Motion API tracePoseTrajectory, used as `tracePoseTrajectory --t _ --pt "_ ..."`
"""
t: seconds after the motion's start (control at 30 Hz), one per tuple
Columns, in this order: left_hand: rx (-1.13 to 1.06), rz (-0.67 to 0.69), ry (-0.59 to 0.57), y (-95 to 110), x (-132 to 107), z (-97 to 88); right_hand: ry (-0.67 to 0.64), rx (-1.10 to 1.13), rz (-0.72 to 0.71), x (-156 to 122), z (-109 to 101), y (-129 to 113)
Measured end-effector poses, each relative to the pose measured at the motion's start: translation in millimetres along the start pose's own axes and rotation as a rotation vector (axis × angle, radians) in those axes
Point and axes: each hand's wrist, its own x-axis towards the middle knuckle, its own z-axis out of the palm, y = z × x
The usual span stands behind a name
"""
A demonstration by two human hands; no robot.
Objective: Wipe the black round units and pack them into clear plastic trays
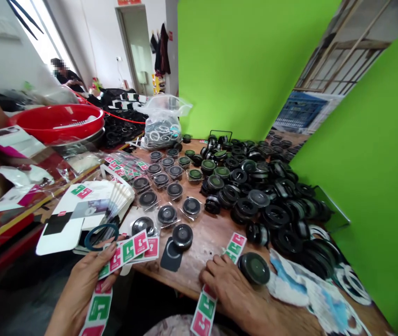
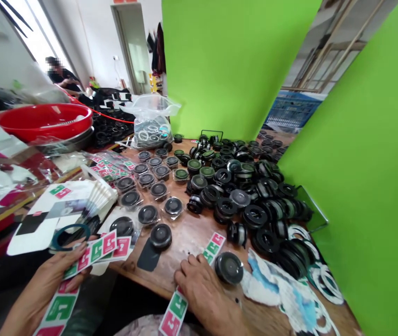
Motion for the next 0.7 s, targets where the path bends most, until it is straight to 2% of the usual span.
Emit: tracePoseTrajectory --t 0.1,0.2,0.3,0.4,0.5,0.57,0.63,0.7 --pt "-0.014 -0.056 -0.020 -2 -1 -4.3 -0.042 -0.017 -0.016 1 1 -1" --pt "-0.048 -0.074 0.034 -5 -2 -4.1 -0.066 -0.014 -0.043 3 -11 -7" --pt "-0.062 -0.035 0.051 -4 -4 -2.8 -0.040 0.089 -0.057 9 -45 -19" --pt "-0.072 -0.012 0.039 0 -5 -4.7 0.163 0.314 -0.051 31 -89 -33" --pt "-0.091 0.034 0.053 3 -5 -8.7 0.453 0.628 0.121 77 -116 -42" --pt "-0.101 0.063 0.060 4 -5 -10.6 0.596 0.790 0.240 120 -120 -44" --pt "-0.106 0.089 0.079 4 -5 -11.0 0.649 0.829 0.300 166 -115 -43" --pt "-0.112 0.129 0.096 5 -5 -9.9 0.638 0.816 0.315 205 -105 -40"
